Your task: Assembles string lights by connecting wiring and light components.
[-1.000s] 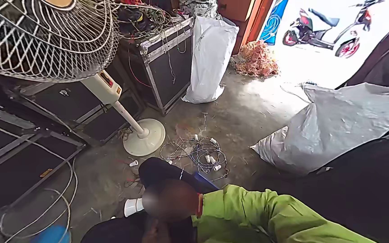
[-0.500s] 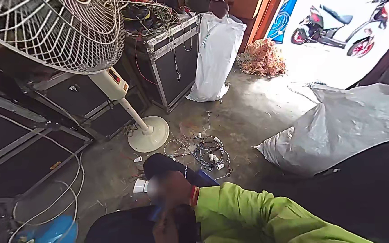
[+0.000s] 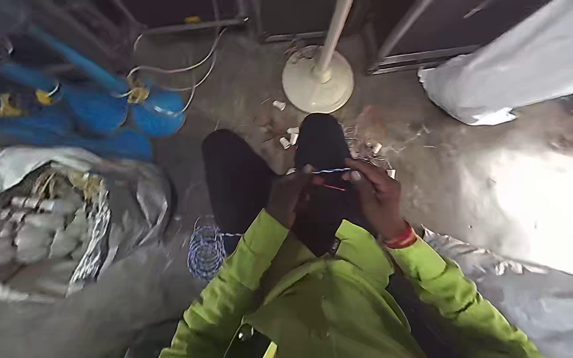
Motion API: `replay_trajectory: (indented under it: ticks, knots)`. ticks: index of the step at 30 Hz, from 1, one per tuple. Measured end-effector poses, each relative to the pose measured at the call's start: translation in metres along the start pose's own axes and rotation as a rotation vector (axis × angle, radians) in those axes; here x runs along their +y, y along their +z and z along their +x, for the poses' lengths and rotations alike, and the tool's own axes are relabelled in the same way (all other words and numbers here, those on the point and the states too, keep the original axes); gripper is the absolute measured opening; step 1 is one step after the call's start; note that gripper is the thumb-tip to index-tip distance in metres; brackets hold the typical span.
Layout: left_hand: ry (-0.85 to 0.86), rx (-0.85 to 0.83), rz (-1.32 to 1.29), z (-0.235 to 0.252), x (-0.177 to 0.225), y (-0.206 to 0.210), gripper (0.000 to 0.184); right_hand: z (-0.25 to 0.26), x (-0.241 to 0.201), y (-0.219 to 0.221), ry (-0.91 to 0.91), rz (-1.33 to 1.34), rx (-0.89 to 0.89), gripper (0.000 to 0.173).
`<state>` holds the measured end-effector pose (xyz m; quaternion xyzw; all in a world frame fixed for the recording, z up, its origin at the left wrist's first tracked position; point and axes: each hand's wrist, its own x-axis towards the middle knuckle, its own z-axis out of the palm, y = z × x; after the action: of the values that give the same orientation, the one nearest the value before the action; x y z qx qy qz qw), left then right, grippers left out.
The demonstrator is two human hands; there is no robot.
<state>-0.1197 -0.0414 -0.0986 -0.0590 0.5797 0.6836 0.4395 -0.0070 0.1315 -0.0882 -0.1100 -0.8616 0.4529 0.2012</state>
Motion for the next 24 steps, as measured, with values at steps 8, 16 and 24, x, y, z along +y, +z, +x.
replay_trajectory:
  ticks: [8,16,24]
  knots:
    - [-0.051,-0.149,-0.056,-0.018,0.0,-0.02,0.032,-0.008,0.02,0.019,-0.343,0.053,-0.203,0.018]
    - [0.043,-0.302,0.038,-0.024,-0.007,-0.031,0.03,-0.015,0.01,0.024,-0.253,0.193,-0.078,0.012]
    - [0.02,-0.37,0.102,-0.025,0.004,-0.031,0.035,-0.011,0.004,0.022,0.155,0.541,-0.102,0.017]
